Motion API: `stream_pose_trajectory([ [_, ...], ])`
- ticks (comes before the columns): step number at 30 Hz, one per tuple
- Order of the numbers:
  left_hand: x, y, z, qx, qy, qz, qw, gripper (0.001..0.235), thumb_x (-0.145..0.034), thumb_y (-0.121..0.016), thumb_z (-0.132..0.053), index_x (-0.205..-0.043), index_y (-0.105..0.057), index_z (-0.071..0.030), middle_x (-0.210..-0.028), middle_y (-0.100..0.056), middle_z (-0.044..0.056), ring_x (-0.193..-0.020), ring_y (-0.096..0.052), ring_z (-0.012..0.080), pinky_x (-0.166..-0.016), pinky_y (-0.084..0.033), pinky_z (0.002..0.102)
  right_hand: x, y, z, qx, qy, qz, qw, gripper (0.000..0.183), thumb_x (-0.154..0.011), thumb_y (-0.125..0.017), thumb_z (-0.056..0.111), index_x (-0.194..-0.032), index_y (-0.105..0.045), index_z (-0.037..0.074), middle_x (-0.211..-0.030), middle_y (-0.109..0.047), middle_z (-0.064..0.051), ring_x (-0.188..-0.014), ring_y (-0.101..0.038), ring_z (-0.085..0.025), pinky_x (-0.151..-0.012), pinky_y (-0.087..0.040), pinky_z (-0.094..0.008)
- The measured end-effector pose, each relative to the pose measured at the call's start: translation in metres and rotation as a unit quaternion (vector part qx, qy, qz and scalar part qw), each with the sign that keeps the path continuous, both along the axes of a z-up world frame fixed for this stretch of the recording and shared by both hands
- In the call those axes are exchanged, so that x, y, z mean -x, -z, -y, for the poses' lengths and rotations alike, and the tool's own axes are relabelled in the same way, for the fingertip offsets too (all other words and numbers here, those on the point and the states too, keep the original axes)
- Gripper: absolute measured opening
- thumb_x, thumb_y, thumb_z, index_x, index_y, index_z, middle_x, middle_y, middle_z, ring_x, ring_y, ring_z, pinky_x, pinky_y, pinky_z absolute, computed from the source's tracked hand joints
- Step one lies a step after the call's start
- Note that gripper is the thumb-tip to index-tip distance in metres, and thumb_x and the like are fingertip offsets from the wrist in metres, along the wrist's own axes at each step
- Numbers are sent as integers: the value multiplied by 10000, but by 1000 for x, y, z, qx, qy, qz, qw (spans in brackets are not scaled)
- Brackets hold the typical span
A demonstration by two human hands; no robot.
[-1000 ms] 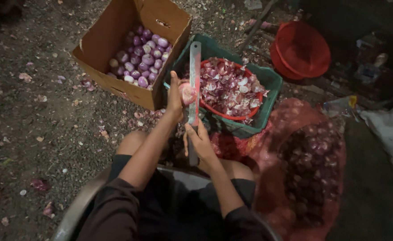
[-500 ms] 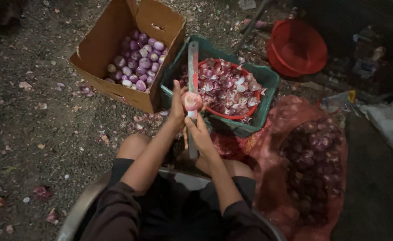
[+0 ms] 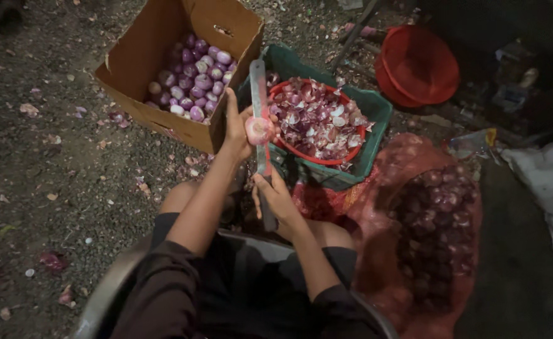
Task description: The person sits on a chair and peels red onions using a knife. They pick onions from a cardboard box, remove the outer layers, and place the peeled onions into a red basket while discarding the skins into a green crate.
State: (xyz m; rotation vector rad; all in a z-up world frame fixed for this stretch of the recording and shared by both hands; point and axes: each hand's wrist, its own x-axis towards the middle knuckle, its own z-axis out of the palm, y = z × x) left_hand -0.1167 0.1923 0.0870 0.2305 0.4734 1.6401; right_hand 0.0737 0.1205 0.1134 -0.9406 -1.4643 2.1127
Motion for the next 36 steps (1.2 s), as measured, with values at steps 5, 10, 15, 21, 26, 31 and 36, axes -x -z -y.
stream_pose_trajectory([
  [5, -22, 7, -4, 32, 23, -25, 999, 1073, -768, -378, -933, -1249, -595, 1, -824, -699, 173, -648, -712, 303, -581, -613, 445, 2, 2, -7, -6, 28, 3, 1000, 353, -1038, -538, 270, -1367, -451, 174, -657, -553, -37, -446, -522, -128, -383, -483, -278],
  [10, -36, 19, -8, 45, 43, -13, 998, 1067, -820, -406, -920, -1301, -551, 22, -828, -702, 192, -620, -693, 292, -576, -612, 443, -4, 18, -15, -14, 31, -5, 999, 299, -1046, -535, 277, -1307, -460, 151, -657, -556, -50, -437, -539, -146, -371, -494, -302],
  [15, -46, 28, -9, 46, 45, -46, 997, 1064, -768, -402, -925, -1356, -563, -53, -797, -696, 180, -584, -685, 276, -540, -611, 433, -9, 35, -24, -2, 33, -9, 999, 208, -1067, -537, 296, -1159, -478, 119, -639, -553, -62, -398, -527, -170, -359, -476, -304],
  [21, -46, 23, -6, 58, 44, -45, 996, 1020, -801, -391, -925, -1230, -545, -12, -794, -689, 161, -613, -707, 287, -526, -606, 427, -11, 29, -30, 39, 21, 23, 999, 244, -1060, -537, 329, -1199, -491, 135, -662, -567, -49, -437, -547, -155, -385, -489, -303],
  [26, -13, 7, -6, 40, -47, -48, 997, 1039, -811, -362, -930, -1246, -540, -3, -779, -678, 165, -592, -693, 303, -514, -601, 436, -2, 12, -15, 41, 0, 10, 999, 275, -1054, -554, 319, -1243, -498, 128, -693, -561, -35, -488, -539, -139, -405, -479, -291],
  [31, -5, -8, 5, 27, -51, -19, 998, 1017, -796, -332, -919, -1328, -489, -67, -821, -687, 188, -647, -709, 336, -558, -603, 449, -2, -11, 7, 47, 4, 32, 998, 270, -1045, -546, 314, -1255, -524, 146, -717, -559, -26, -526, -527, -112, -433, -470, -257],
  [36, -35, -5, 4, 54, 6, -40, 998, 1044, -771, -308, -931, -1399, -490, -116, -810, -694, 193, -629, -701, 329, -516, -590, 455, -1, 2, -11, 63, 42, 14, 997, 231, -1059, -560, 310, -1193, -527, 125, -722, -558, -25, -518, -528, -109, -413, -457, -265],
])
